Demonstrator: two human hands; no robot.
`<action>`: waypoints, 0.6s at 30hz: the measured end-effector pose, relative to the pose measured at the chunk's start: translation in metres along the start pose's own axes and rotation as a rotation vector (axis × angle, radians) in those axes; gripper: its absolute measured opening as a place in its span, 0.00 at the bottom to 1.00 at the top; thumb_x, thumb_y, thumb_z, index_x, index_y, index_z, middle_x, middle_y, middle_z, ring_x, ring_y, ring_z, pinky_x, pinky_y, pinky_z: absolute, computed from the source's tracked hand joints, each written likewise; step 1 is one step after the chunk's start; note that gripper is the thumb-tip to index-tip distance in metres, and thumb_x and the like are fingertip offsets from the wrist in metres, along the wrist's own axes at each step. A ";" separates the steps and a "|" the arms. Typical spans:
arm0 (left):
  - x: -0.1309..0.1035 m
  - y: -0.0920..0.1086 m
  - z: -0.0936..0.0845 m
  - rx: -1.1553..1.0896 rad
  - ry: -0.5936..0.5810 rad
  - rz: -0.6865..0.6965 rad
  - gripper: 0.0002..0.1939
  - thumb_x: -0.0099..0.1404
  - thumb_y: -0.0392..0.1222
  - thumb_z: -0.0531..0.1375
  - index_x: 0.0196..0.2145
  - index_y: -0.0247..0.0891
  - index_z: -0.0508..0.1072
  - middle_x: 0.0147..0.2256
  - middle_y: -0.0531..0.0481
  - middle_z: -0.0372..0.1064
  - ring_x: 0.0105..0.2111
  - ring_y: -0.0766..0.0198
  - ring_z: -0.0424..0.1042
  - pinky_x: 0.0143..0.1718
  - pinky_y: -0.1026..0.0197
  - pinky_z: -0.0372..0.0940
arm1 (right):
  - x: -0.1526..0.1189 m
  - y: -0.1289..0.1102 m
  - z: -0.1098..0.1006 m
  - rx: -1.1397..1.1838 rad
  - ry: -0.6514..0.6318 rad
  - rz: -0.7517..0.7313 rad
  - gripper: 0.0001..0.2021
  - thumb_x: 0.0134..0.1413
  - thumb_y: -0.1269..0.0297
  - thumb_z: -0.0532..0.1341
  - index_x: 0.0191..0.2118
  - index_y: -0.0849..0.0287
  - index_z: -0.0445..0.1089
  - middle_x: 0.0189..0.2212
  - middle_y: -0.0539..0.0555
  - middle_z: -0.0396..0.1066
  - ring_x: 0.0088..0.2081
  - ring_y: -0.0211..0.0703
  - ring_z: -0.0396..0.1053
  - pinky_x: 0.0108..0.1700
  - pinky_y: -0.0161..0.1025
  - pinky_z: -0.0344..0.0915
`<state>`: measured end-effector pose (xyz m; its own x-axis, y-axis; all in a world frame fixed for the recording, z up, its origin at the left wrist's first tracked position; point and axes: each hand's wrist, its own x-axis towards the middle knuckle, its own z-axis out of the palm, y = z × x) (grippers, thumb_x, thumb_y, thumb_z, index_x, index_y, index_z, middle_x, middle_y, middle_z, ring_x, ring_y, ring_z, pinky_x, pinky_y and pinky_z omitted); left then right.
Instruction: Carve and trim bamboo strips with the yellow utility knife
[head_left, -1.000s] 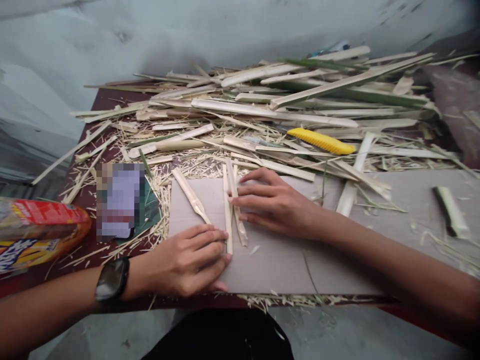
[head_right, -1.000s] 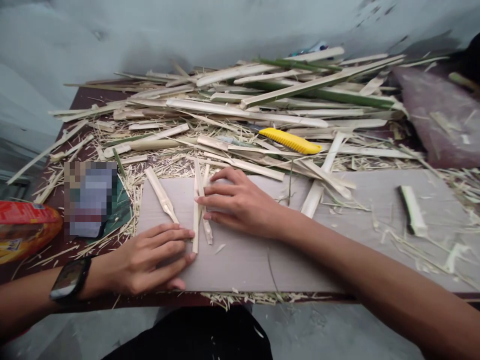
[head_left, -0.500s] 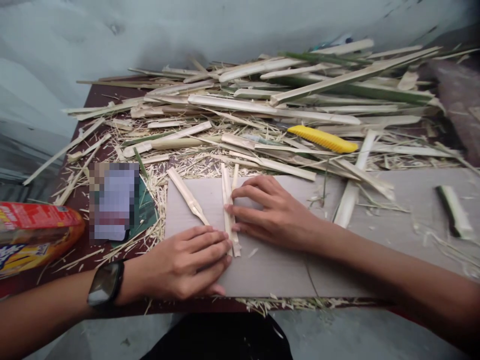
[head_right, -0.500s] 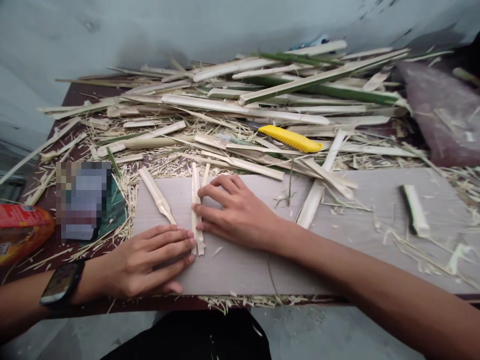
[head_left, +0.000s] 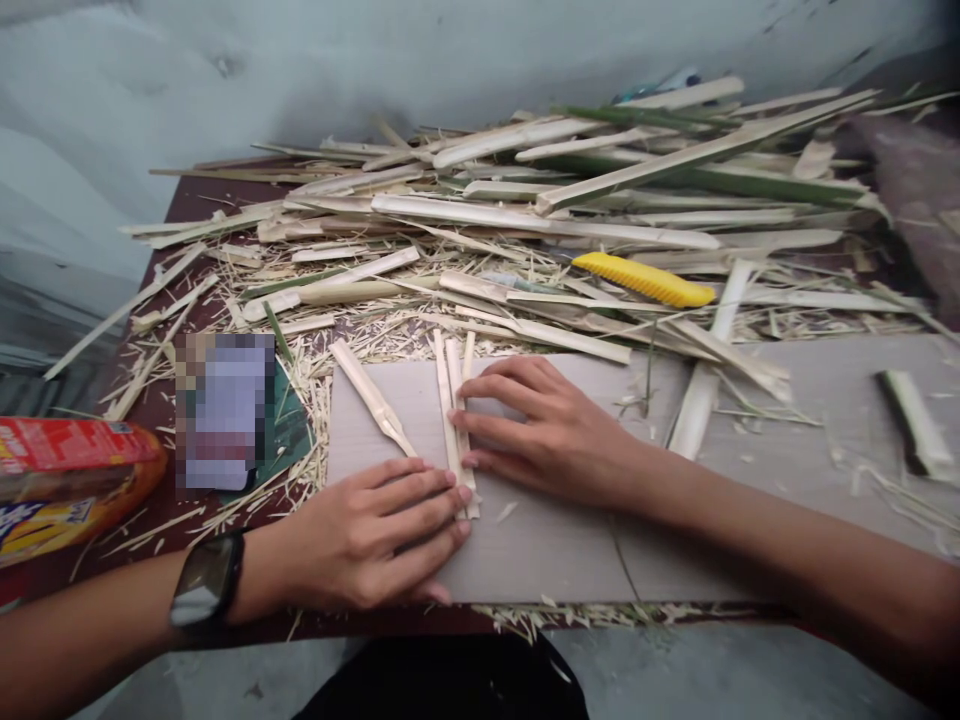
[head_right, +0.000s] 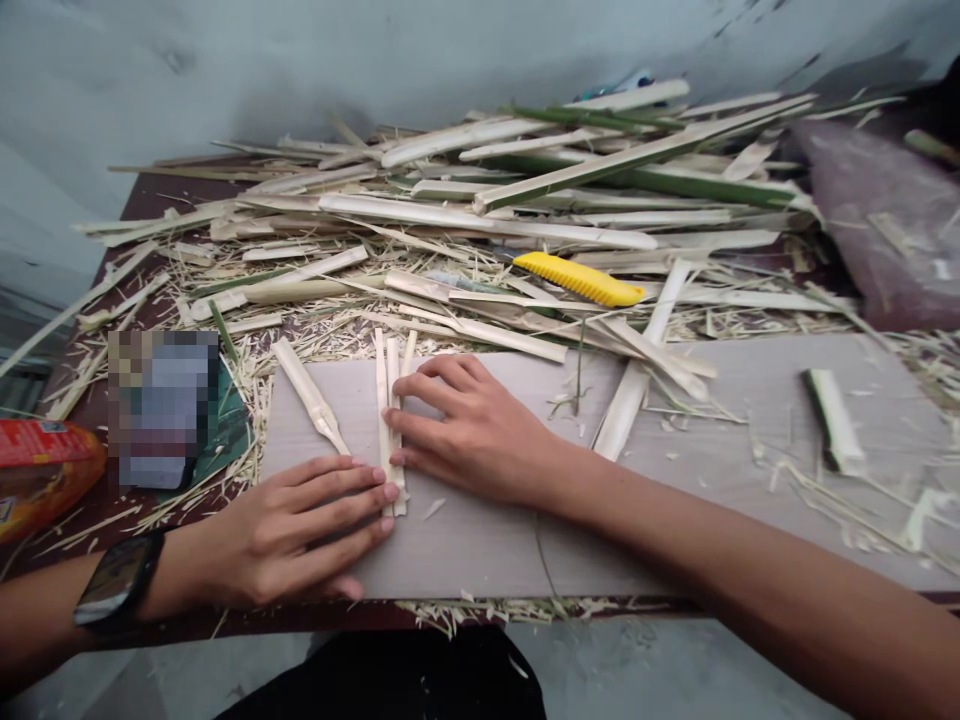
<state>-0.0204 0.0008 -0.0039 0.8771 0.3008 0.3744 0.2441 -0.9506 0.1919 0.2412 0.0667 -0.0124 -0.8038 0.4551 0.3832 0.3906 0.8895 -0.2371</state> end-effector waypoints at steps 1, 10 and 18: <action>0.000 0.000 0.000 -0.001 -0.002 0.001 0.21 0.76 0.51 0.55 0.51 0.30 0.76 0.53 0.40 0.76 0.54 0.51 0.75 0.56 0.49 0.72 | 0.000 0.000 -0.001 0.009 -0.005 -0.004 0.14 0.64 0.58 0.63 0.51 0.59 0.72 0.50 0.59 0.73 0.53 0.52 0.64 0.55 0.51 0.64; -0.001 -0.001 0.000 0.019 -0.018 -0.024 0.23 0.76 0.51 0.55 0.53 0.27 0.75 0.55 0.36 0.73 0.57 0.47 0.71 0.60 0.46 0.64 | 0.002 0.002 -0.009 -0.047 -0.054 0.079 0.14 0.67 0.54 0.59 0.40 0.59 0.75 0.47 0.56 0.75 0.49 0.48 0.66 0.53 0.47 0.62; -0.001 0.000 -0.001 0.029 -0.054 -0.034 0.23 0.77 0.50 0.53 0.56 0.26 0.72 0.57 0.36 0.72 0.58 0.45 0.68 0.61 0.44 0.60 | 0.000 -0.003 -0.016 -0.122 -0.099 0.151 0.09 0.67 0.63 0.58 0.44 0.62 0.73 0.44 0.61 0.72 0.47 0.49 0.67 0.49 0.46 0.64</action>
<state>-0.0212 0.0006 -0.0033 0.8891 0.3288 0.3184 0.2848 -0.9420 0.1773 0.2470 0.0648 0.0025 -0.7703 0.5823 0.2602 0.5561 0.8129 -0.1730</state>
